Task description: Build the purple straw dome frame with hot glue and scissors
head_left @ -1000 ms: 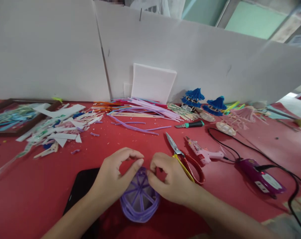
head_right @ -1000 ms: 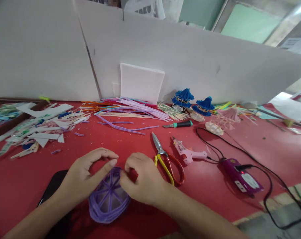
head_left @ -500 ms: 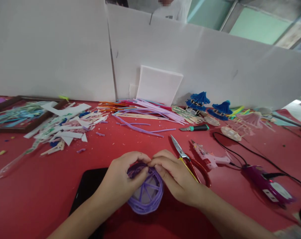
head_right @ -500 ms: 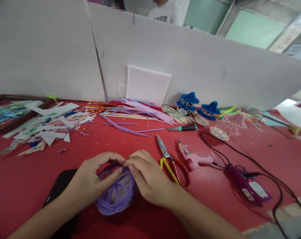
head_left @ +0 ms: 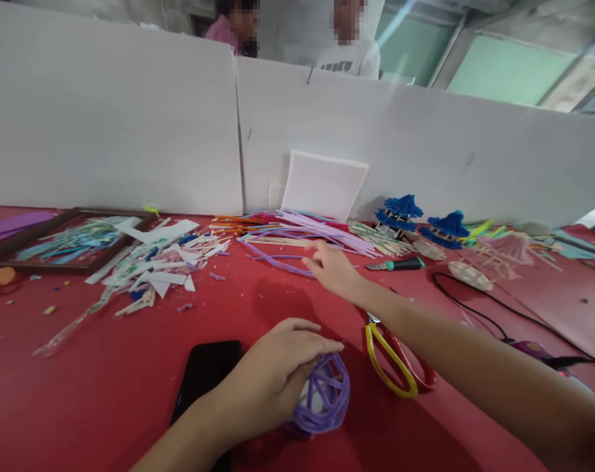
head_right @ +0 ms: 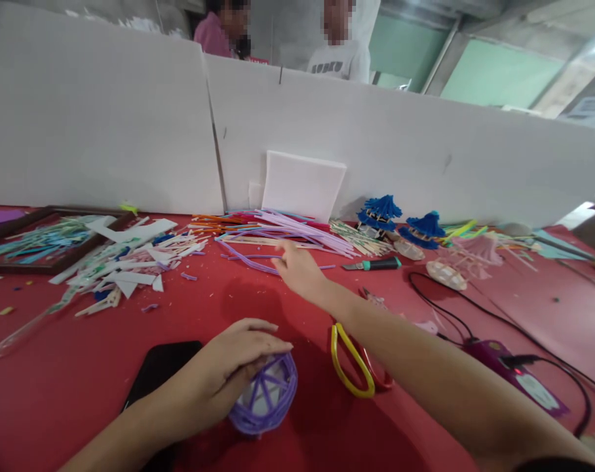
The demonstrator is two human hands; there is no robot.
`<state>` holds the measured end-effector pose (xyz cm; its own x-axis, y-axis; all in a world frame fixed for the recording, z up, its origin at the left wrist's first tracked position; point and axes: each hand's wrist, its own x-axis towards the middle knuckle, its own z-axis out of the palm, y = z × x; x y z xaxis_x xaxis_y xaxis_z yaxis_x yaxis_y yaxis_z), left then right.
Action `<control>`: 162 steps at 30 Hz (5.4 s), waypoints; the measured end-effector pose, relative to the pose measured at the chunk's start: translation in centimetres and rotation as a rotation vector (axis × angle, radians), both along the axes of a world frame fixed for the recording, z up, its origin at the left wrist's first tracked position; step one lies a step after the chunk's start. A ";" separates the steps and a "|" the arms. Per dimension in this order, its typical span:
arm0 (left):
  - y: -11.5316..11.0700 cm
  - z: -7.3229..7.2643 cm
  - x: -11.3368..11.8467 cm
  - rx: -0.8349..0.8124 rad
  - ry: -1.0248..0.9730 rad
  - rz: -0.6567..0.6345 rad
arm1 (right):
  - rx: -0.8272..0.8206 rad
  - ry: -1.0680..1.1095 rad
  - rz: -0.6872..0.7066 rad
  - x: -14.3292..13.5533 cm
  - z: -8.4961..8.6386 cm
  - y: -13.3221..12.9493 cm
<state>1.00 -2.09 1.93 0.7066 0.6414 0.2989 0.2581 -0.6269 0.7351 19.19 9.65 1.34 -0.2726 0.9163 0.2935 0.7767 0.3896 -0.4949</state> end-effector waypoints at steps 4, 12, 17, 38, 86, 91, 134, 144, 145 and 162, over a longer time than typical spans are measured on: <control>-0.4 0.2 0.0 -0.025 -0.027 -0.019 | -0.049 -0.122 0.205 -4.3 0.8 2.5; -0.3 -0.1 -0.1 -0.082 -0.068 -0.005 | -0.178 -0.350 0.487 -13.0 0.1 4.8; -0.3 -0.1 -0.1 -0.084 -0.180 0.008 | -0.232 -0.433 0.491 -15.7 -0.1 4.6; 4.4 -0.9 -5.0 0.340 0.318 0.649 | -0.129 -0.250 0.315 -3.7 2.6 -5.4; -0.5 2.2 2.1 0.112 0.542 0.463 | 0.115 0.239 -0.130 8.9 0.0 -8.1; -0.4 1.7 1.8 0.266 0.522 0.397 | 0.107 0.312 -0.113 8.3 -2.4 -9.5; 0.0 -1.2 0.1 -0.332 -0.154 0.540 | 0.153 0.265 0.293 7.4 -0.9 -12.4; 0.2 -1.3 0.4 -0.464 -0.170 0.626 | 0.244 0.211 0.376 8.0 -1.0 -12.5; 0.2 -1.3 0.4 -0.482 -0.170 0.632 | 0.235 0.211 0.388 7.9 -0.9 -12.5; 0.2 -0.9 0.8 -0.637 -0.257 0.628 | 0.333 0.159 0.373 6.6 -0.6 -12.4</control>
<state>1.75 -1.88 1.03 0.1350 0.9806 -0.1421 0.1946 0.1144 0.9742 25.84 -2.76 0.76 -0.4910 0.6152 0.6168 0.4803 0.7819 -0.3975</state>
